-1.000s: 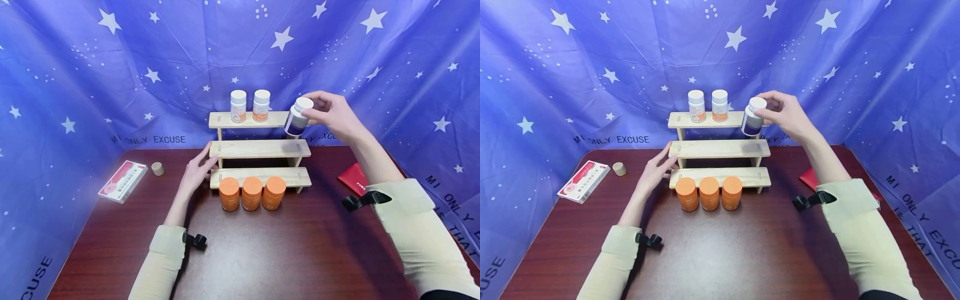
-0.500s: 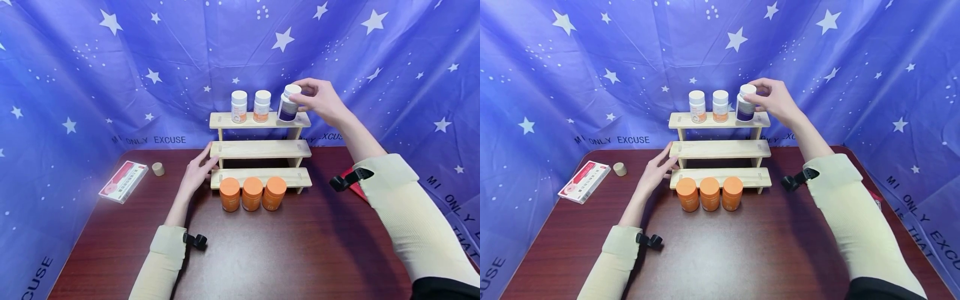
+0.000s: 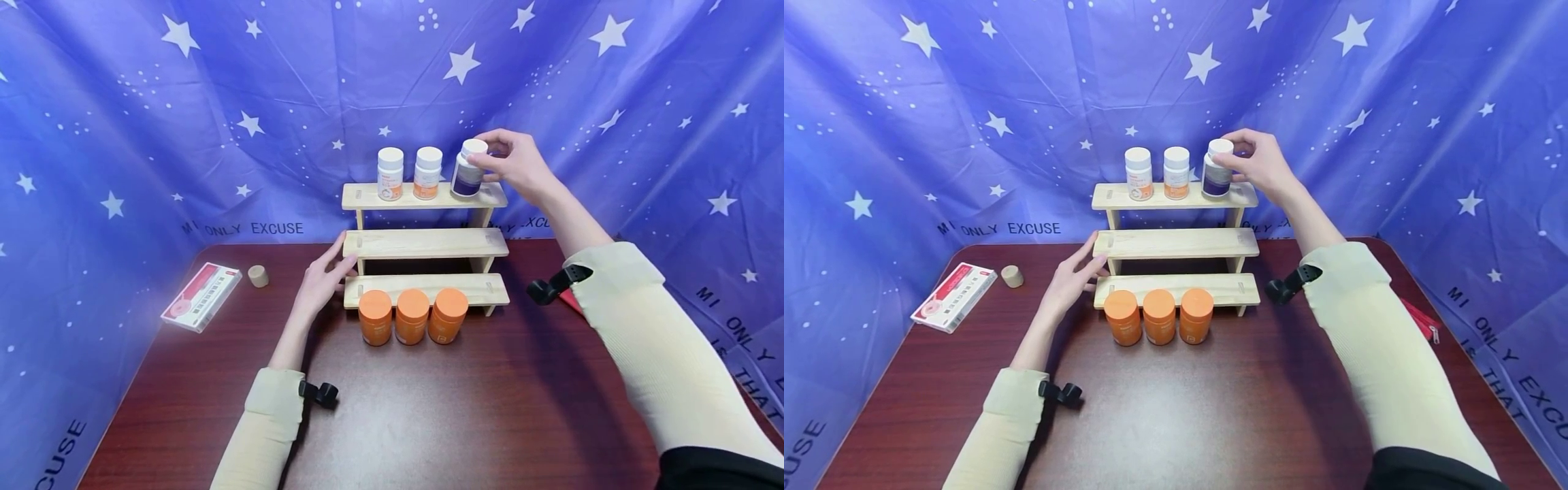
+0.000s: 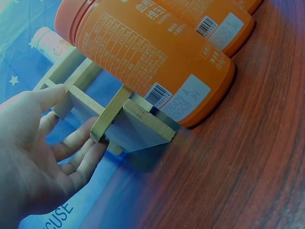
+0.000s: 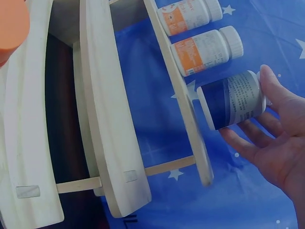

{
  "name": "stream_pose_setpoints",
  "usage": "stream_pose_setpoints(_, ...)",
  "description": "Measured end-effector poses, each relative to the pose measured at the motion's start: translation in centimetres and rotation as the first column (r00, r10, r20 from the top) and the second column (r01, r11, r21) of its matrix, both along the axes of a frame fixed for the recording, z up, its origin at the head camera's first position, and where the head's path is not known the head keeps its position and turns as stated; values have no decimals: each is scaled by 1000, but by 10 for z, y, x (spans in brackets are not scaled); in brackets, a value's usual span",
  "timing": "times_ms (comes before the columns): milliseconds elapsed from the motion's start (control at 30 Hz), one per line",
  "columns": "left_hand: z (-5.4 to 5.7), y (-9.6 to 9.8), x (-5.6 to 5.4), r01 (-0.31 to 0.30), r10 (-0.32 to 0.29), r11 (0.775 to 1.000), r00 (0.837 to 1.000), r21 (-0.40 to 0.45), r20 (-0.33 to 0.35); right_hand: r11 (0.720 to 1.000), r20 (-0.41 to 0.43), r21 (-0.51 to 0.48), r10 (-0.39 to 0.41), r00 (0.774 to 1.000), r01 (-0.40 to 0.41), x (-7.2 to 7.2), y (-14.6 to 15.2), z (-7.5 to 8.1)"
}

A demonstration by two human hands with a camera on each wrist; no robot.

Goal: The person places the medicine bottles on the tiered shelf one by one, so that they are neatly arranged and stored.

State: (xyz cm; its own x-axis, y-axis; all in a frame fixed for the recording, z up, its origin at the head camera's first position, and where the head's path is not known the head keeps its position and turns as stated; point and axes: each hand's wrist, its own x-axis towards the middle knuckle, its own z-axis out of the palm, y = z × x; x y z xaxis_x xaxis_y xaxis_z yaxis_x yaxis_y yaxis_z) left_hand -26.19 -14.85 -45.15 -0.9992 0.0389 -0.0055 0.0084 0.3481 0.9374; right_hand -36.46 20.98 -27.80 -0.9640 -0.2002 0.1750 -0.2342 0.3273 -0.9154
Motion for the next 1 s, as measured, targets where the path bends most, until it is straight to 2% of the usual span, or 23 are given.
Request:
stream_pose_setpoints(500,0,0,-1,-5,5,999,1000,-32,-1,1000,22,-16,-14,1000,14,-4,1,-11)
stream_pose_setpoints(1000,0,0,-2,-4,4,1000,1000,-4,-6,1000,28,-6,-18,999,18,-4,-1,-14)
